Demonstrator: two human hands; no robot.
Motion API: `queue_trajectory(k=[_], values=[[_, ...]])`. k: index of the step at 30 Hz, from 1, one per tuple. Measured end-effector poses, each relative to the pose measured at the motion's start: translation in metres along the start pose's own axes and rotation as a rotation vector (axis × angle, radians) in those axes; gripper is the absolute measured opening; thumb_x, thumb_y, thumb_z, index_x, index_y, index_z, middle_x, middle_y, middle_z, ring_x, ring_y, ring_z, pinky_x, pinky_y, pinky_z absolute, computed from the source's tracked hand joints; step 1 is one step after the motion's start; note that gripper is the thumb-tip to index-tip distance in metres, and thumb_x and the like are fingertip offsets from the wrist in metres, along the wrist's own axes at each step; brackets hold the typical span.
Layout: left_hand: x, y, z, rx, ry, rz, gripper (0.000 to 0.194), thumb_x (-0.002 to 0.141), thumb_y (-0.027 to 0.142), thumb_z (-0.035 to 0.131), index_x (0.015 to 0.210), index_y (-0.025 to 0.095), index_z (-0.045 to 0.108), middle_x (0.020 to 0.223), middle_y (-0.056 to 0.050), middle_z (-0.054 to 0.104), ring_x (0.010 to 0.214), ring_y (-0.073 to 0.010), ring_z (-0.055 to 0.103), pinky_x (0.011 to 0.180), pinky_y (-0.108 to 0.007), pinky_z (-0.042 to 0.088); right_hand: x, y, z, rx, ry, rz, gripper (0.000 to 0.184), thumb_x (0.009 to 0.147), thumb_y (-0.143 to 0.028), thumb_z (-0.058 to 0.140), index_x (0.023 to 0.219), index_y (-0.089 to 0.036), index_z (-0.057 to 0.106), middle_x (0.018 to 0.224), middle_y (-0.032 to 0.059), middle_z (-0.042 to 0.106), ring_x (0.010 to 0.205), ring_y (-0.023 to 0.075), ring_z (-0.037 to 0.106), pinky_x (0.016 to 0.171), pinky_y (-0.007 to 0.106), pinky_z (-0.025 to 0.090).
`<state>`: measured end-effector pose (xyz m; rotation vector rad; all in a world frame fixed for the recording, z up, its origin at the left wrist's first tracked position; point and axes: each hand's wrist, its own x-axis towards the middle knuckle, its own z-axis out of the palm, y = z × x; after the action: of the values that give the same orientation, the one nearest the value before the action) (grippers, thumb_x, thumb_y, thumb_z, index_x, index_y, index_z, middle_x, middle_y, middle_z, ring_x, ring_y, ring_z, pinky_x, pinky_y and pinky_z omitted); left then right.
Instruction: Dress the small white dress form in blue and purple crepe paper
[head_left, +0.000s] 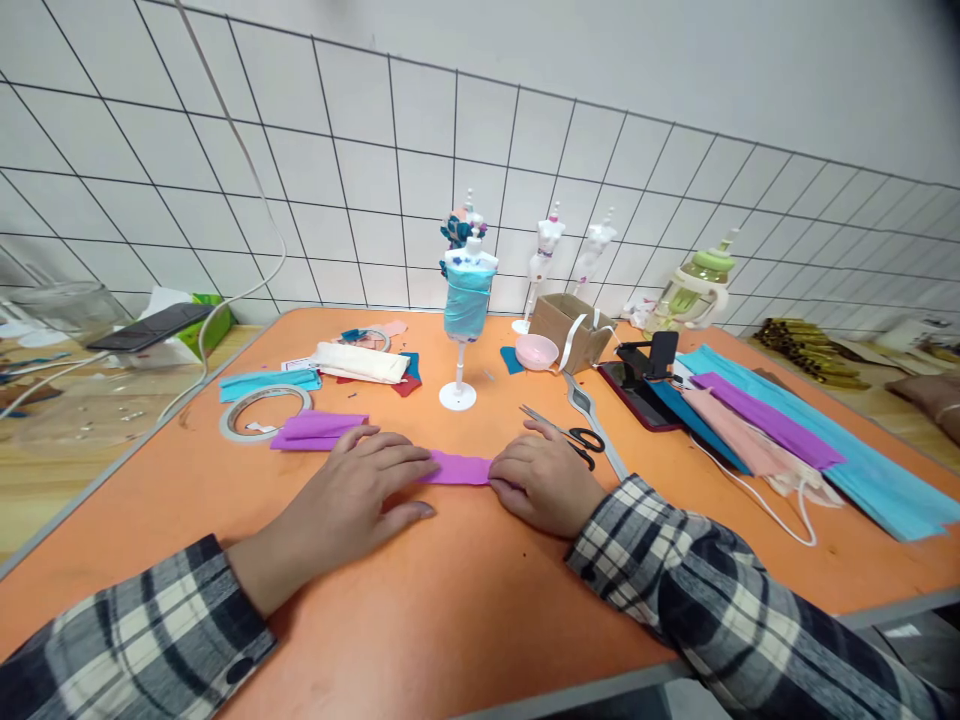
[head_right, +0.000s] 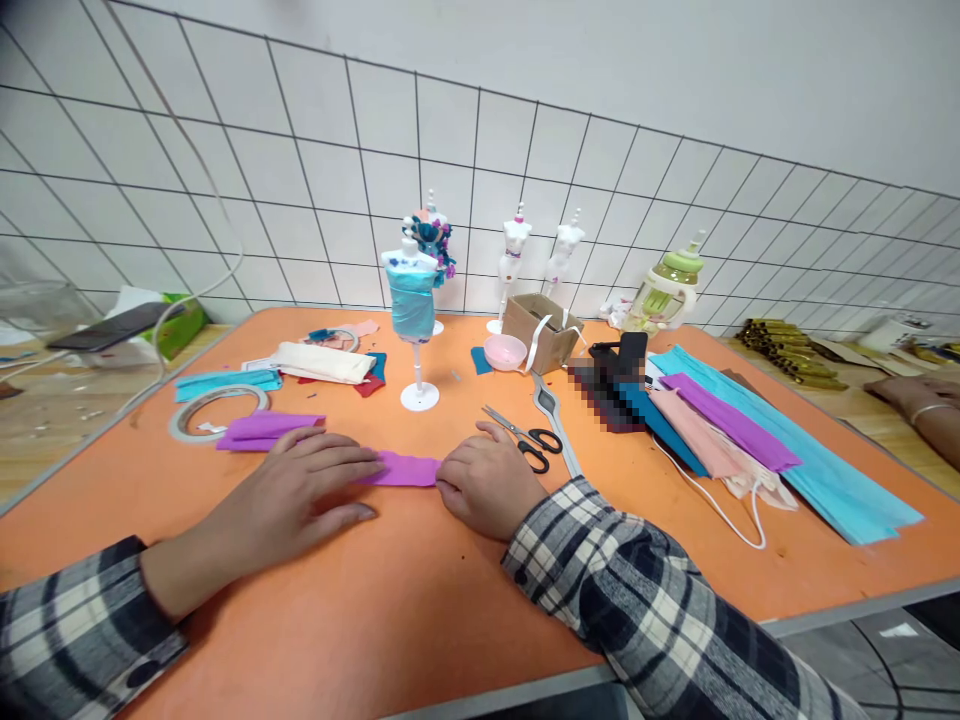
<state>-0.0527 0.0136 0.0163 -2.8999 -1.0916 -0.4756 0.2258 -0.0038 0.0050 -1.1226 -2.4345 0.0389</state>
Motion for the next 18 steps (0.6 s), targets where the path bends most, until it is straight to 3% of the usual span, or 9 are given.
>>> queue_trajectory(k=[3, 6, 10, 12, 14, 15, 18], values=[[0.002, 0.0, 0.002, -0.038, 0.025, -0.038, 0.032, 0.091, 0.049, 0.06, 0.117, 0.032, 0.07, 0.12, -0.003, 0.074, 0.115, -0.029, 0.062, 0.11, -0.054, 0.026, 0.0, 0.002, 0.0, 0.189, 0.063, 0.065, 0.011, 0.085, -0.017, 0.06, 0.083, -0.021, 0.07, 0.082, -0.0002, 0.076, 0.081, 0.0167, 0.068, 0.093, 0.038, 0.044], [0.002, -0.003, 0.001, -0.135, 0.053, -0.117, 0.025, 0.095, 0.041, 0.053, 0.103, 0.029, 0.073, 0.107, -0.002, 0.077, 0.104, -0.0249, 0.066, 0.107, -0.05, 0.031, -0.001, 0.008, -0.002, 0.285, 0.037, 0.117, 0.014, 0.086, -0.018, 0.057, 0.08, -0.02, 0.069, 0.08, 0.0014, 0.075, 0.078, 0.0169, 0.067, 0.081, 0.033, 0.048], [0.001, -0.005, -0.002, -0.269, 0.11, -0.161, 0.025, 0.095, 0.037, 0.05, 0.095, 0.024, 0.071, 0.095, -0.003, 0.076, 0.093, -0.0221, 0.067, 0.103, -0.045, 0.039, -0.002, 0.004, -0.013, 0.268, 0.038, 0.094, 0.023, 0.09, -0.029, 0.056, 0.107, -0.02, 0.069, 0.11, 0.0077, 0.074, 0.105, 0.0221, 0.066, 0.098, 0.04, 0.045], [0.0, 0.0, -0.005, -0.278, 0.114, -0.131, 0.022, 0.095, 0.034, 0.049, 0.095, 0.025, 0.069, 0.094, -0.002, 0.076, 0.091, -0.0209, 0.067, 0.109, -0.048, 0.034, -0.001, -0.007, -0.018, 0.247, 0.107, 0.078, 0.042, 0.088, -0.041, 0.062, 0.124, -0.019, 0.063, 0.125, 0.0109, 0.068, 0.118, 0.0255, 0.06, 0.106, 0.044, 0.039], [-0.001, 0.008, -0.008, -0.274, 0.099, -0.083, 0.019, 0.095, 0.029, 0.049, 0.095, 0.026, 0.068, 0.093, 0.0, 0.076, 0.092, -0.0197, 0.068, 0.115, -0.053, 0.024, 0.003, -0.021, -0.018, 0.249, 0.098, 0.059, 0.055, 0.083, -0.051, 0.069, 0.128, -0.02, 0.061, 0.124, 0.0103, 0.069, 0.118, 0.0272, 0.059, 0.105, 0.044, 0.038], [-0.001, 0.014, -0.01, -0.281, 0.091, -0.063, 0.019, 0.095, 0.027, 0.049, 0.095, 0.026, 0.067, 0.093, 0.0, 0.076, 0.092, -0.0192, 0.068, 0.117, -0.054, 0.02, 0.005, -0.028, -0.017, 0.246, 0.069, 0.062, 0.053, 0.081, -0.05, 0.071, 0.126, -0.022, 0.063, 0.12, 0.0083, 0.071, 0.116, 0.0272, 0.059, 0.102, 0.044, 0.037], [-0.003, 0.027, -0.016, -0.338, 0.093, -0.07, 0.019, 0.096, 0.024, 0.048, 0.093, 0.026, 0.067, 0.088, 0.001, 0.075, 0.086, -0.0177, 0.069, 0.119, -0.057, 0.015, 0.017, -0.043, -0.011, 0.235, 0.021, 0.073, 0.019, 0.086, -0.036, 0.069, 0.101, -0.026, 0.072, 0.094, 0.0013, 0.076, 0.098, 0.0223, 0.065, 0.098, 0.042, 0.036]])
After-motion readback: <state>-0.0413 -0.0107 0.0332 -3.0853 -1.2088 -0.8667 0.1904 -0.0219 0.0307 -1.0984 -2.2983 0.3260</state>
